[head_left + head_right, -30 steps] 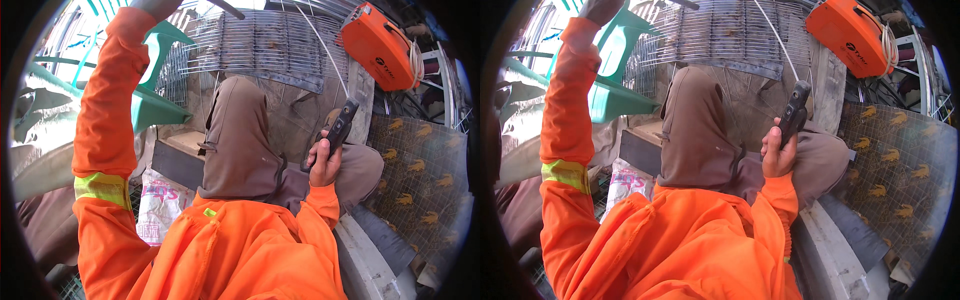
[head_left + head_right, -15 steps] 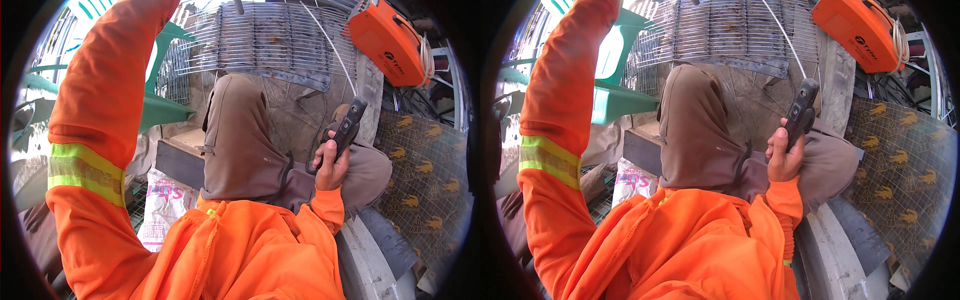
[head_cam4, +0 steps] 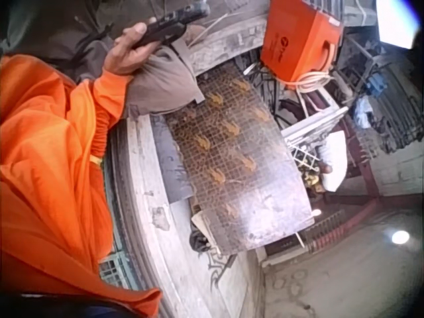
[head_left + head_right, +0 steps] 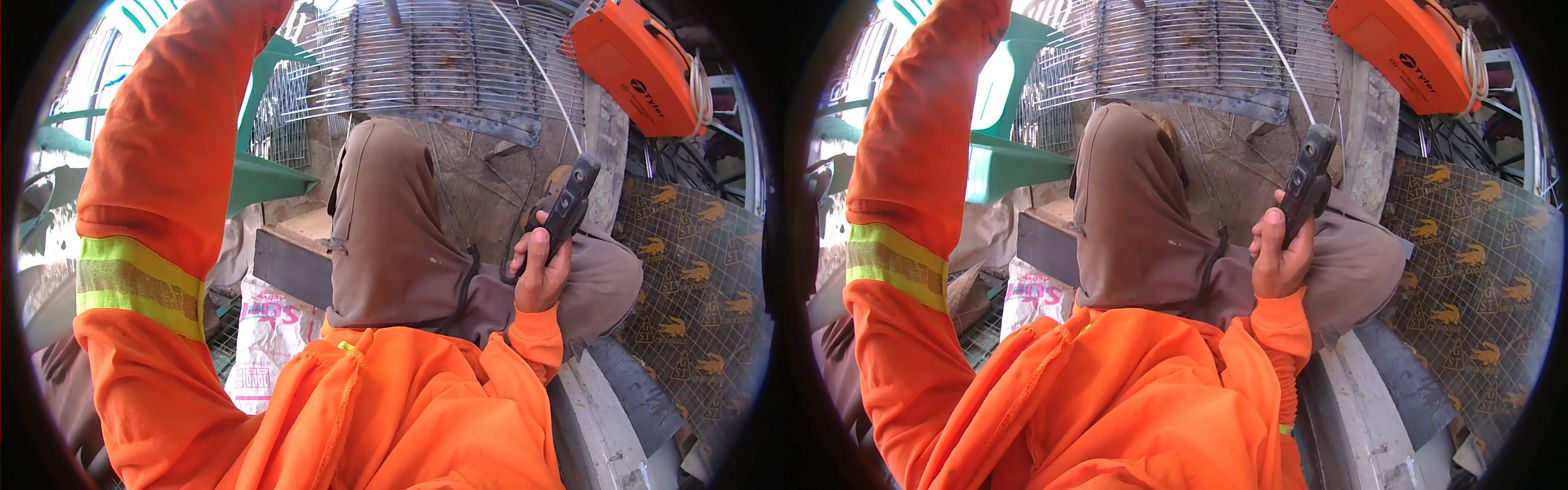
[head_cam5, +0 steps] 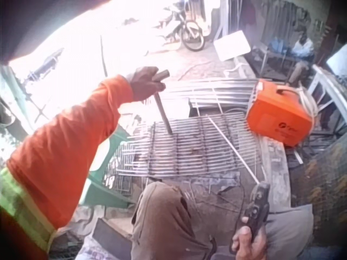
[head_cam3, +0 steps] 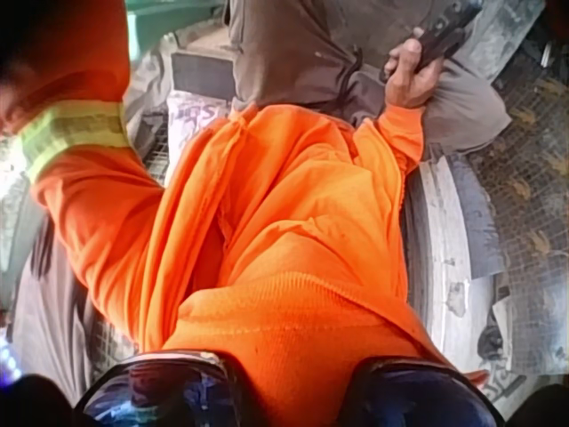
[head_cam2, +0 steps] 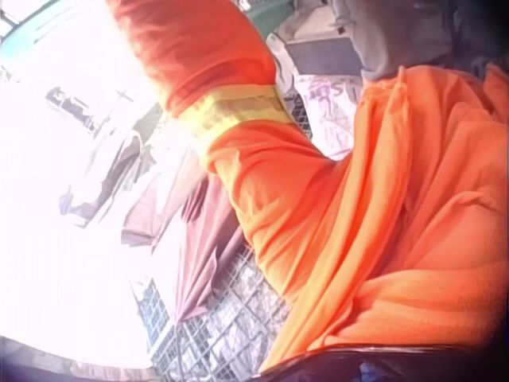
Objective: Welding thin metal rods together to construct a grid structure.
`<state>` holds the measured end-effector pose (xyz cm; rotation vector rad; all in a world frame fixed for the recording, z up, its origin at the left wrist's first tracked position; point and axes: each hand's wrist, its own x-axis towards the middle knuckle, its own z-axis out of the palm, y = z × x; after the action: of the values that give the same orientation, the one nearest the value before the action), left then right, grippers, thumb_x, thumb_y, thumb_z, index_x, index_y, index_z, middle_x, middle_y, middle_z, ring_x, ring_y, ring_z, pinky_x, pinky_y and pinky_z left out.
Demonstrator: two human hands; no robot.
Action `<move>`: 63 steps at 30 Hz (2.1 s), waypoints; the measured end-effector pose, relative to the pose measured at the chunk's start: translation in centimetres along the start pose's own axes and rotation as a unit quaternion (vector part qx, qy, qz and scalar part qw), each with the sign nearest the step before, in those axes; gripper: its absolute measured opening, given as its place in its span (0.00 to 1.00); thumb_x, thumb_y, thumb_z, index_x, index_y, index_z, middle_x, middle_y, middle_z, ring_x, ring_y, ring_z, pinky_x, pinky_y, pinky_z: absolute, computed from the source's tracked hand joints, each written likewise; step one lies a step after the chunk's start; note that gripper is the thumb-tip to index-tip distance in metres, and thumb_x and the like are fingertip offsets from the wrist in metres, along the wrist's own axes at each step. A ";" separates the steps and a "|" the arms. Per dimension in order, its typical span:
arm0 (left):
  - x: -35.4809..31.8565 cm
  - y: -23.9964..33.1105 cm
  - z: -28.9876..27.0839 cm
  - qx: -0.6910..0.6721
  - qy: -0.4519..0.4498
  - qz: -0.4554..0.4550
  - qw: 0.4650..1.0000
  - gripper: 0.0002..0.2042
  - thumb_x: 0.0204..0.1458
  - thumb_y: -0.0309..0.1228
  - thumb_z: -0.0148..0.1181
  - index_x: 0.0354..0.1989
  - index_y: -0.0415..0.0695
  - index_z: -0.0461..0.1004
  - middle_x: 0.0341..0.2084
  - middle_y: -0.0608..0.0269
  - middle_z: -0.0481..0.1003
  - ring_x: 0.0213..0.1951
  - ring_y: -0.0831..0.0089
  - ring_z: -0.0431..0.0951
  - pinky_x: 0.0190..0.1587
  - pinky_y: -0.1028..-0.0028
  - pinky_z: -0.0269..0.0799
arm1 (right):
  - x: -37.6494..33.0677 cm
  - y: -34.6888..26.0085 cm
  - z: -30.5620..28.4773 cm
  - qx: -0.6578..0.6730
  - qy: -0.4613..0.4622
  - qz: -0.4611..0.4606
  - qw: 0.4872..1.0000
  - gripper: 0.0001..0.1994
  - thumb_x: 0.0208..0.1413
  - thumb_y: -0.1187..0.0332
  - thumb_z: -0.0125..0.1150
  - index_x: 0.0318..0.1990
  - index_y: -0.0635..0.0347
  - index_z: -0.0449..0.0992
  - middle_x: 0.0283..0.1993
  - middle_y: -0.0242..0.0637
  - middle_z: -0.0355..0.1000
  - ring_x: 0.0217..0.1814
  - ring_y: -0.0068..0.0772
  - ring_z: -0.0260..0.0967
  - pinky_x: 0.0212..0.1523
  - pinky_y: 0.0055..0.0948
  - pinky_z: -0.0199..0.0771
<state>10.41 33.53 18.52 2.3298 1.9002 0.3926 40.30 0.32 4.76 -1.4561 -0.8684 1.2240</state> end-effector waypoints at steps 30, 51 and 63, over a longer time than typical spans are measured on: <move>1.4 -1.3 -0.4 0.091 -0.034 0.101 0.990 0.27 0.52 0.42 0.57 0.56 0.37 0.69 0.49 0.45 0.69 0.54 0.54 0.68 0.55 0.63 0.65 | 0.4 -0.5 -0.4 -0.019 -0.020 0.000 1.000 0.21 0.63 0.60 0.53 0.56 0.66 0.65 0.27 0.30 0.66 0.20 0.14 0.57 0.20 0.15 0.58; 4.9 -6.2 2.0 0.166 -0.034 0.002 0.986 0.27 0.57 0.49 0.53 0.59 0.44 0.69 0.61 0.45 0.63 0.62 0.48 0.60 0.64 0.60 0.55 | 16.1 -1.4 -22.8 -0.220 0.102 0.152 0.958 0.18 0.55 0.49 0.62 0.35 0.56 0.70 0.21 0.25 0.60 0.15 0.17 0.57 0.13 0.23 0.60; 4.3 -3.6 2.2 0.321 0.038 0.313 0.893 0.18 0.53 0.23 0.50 0.52 0.53 0.71 0.45 0.63 0.70 0.45 0.60 0.74 0.48 0.63 0.71 | 18.1 -1.3 -21.1 -0.212 -0.001 0.132 0.968 0.19 0.53 0.49 0.62 0.37 0.56 0.71 0.21 0.25 0.59 0.14 0.16 0.56 0.13 0.23 0.59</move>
<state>8.35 38.66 16.06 3.3993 1.3802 -0.1483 64.98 12.61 1.12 -1.9641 -1.0026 1.2821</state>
